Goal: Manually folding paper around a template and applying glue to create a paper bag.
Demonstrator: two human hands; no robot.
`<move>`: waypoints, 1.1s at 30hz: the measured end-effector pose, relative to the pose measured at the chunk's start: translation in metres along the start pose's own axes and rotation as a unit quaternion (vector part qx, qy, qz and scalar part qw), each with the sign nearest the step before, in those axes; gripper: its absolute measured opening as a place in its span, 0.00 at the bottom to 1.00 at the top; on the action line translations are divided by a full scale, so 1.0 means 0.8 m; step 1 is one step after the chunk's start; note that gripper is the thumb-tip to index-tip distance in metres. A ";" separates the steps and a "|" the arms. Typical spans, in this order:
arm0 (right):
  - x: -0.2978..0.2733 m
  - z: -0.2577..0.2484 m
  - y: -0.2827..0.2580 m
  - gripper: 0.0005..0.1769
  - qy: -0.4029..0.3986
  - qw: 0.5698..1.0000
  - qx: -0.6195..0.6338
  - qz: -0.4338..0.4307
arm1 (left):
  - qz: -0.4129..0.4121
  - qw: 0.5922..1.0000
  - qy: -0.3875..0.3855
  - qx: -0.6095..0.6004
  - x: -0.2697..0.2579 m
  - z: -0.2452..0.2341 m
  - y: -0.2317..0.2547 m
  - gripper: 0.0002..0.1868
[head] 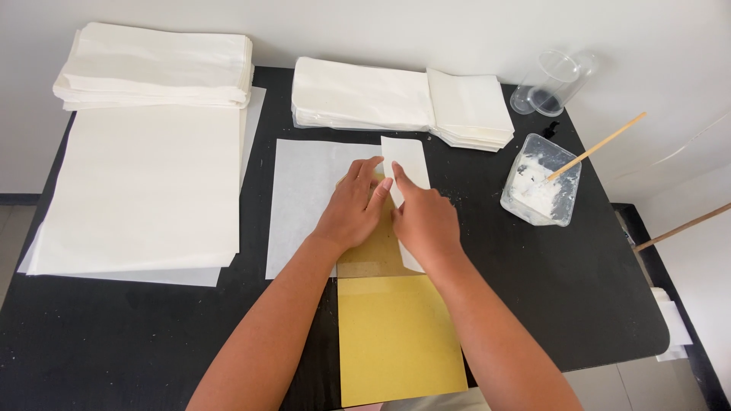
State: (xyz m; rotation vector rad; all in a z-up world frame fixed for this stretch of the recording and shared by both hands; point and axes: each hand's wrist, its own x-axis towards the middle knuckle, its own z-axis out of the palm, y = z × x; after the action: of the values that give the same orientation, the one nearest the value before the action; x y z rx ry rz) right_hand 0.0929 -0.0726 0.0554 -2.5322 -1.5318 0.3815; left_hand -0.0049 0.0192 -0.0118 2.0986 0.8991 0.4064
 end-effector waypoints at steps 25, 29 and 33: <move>-0.149 0.106 0.142 0.31 0.164 0.977 0.041 -0.132 | 0.037 0.999 0.022 0.002 0.012 0.020 -0.022 0.29; -0.151 0.114 0.147 0.33 0.155 0.980 0.031 -0.125 | 0.057 0.998 0.029 0.012 0.009 0.021 -0.026 0.27; -0.150 0.114 0.147 0.32 0.160 0.978 0.017 -0.133 | 0.062 0.997 0.005 0.036 -0.003 0.012 -0.013 0.24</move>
State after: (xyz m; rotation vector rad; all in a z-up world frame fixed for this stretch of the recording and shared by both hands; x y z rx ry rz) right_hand 0.1123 -0.2334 -0.0465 -2.1857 -1.6811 -0.0352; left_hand -0.0059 0.0165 -0.0260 2.2280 0.8037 0.4550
